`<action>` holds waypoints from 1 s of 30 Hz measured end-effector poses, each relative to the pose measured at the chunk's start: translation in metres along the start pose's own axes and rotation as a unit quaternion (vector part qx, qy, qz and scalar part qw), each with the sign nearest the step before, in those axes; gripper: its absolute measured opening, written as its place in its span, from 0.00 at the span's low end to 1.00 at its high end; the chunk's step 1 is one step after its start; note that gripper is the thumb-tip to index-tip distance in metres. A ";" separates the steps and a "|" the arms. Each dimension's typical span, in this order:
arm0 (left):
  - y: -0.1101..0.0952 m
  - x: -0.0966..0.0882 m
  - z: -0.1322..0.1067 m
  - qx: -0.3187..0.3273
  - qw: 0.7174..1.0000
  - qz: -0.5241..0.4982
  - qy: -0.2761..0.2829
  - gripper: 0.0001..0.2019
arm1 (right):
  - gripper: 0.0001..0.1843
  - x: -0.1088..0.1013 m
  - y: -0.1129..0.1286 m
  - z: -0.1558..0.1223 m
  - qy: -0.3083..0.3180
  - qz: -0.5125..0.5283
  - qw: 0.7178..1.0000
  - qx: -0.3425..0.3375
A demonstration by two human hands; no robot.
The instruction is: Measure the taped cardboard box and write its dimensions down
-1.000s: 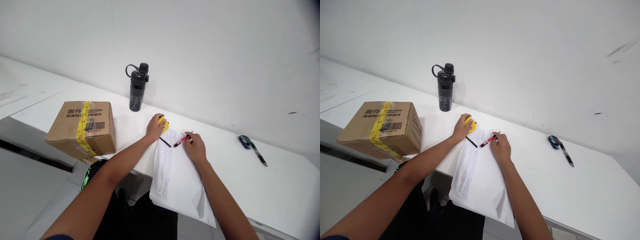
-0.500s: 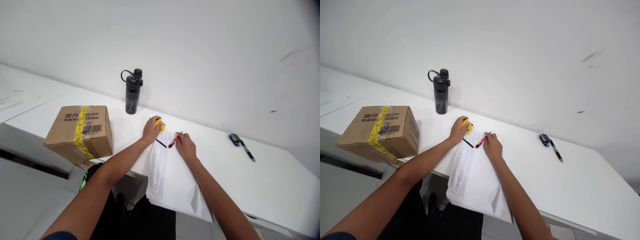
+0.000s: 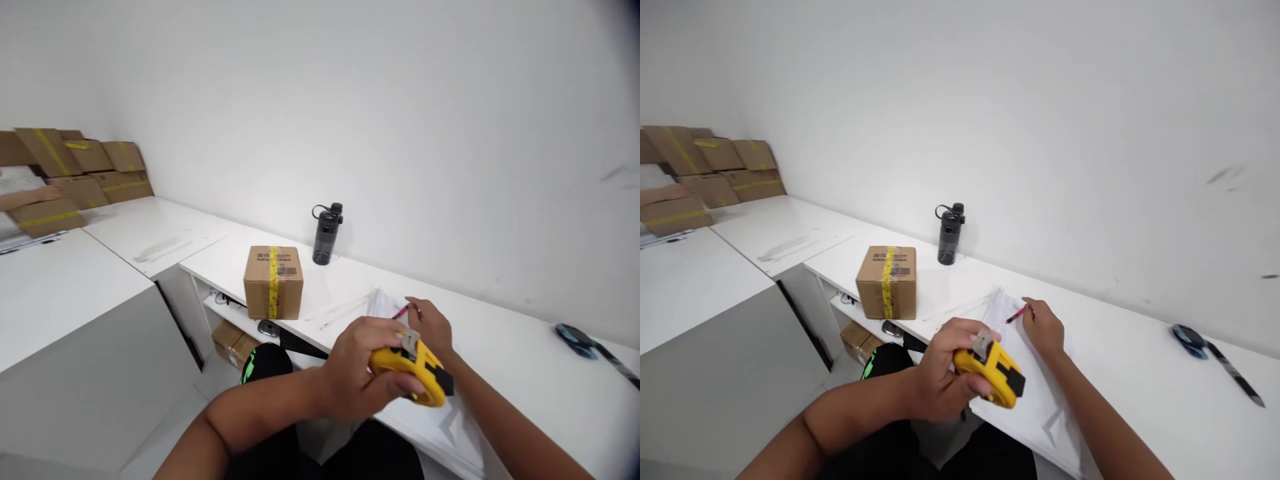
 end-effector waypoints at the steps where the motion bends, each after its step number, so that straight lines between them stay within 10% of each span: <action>1: -0.008 -0.009 -0.006 -0.011 1.000 -0.016 -0.024 0.17 | 0.17 -0.003 0.018 0.000 -0.005 0.037 0.999 0.006; 10: -0.021 -0.052 -0.033 -0.145 0.958 -0.115 -0.220 0.21 | 0.41 -0.041 0.222 -0.102 0.131 0.463 0.868 -0.120; 14: -0.017 -0.076 -0.048 -0.223 0.927 -0.113 -0.280 0.19 | 0.39 -0.021 0.252 -0.125 0.014 0.436 0.897 -0.068; 23: -0.021 -0.123 -0.058 -0.341 0.859 -0.244 -0.294 0.17 | 0.46 -0.004 0.307 -0.125 -0.112 0.362 0.893 -0.244; 30: -0.010 -0.181 0.011 -0.312 0.908 -0.062 -0.274 0.15 | 0.40 0.001 0.304 -0.142 -0.078 0.343 0.922 -0.162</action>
Point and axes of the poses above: each hand's wrist, its own z-axis towards the middle knuckle, its own x-axis out of the palm, y = z × x, the point moved 4 cm from there along z, towards the middle knuckle, and after that the axes turned 2 degrees about -x, right-handed, at the moved point
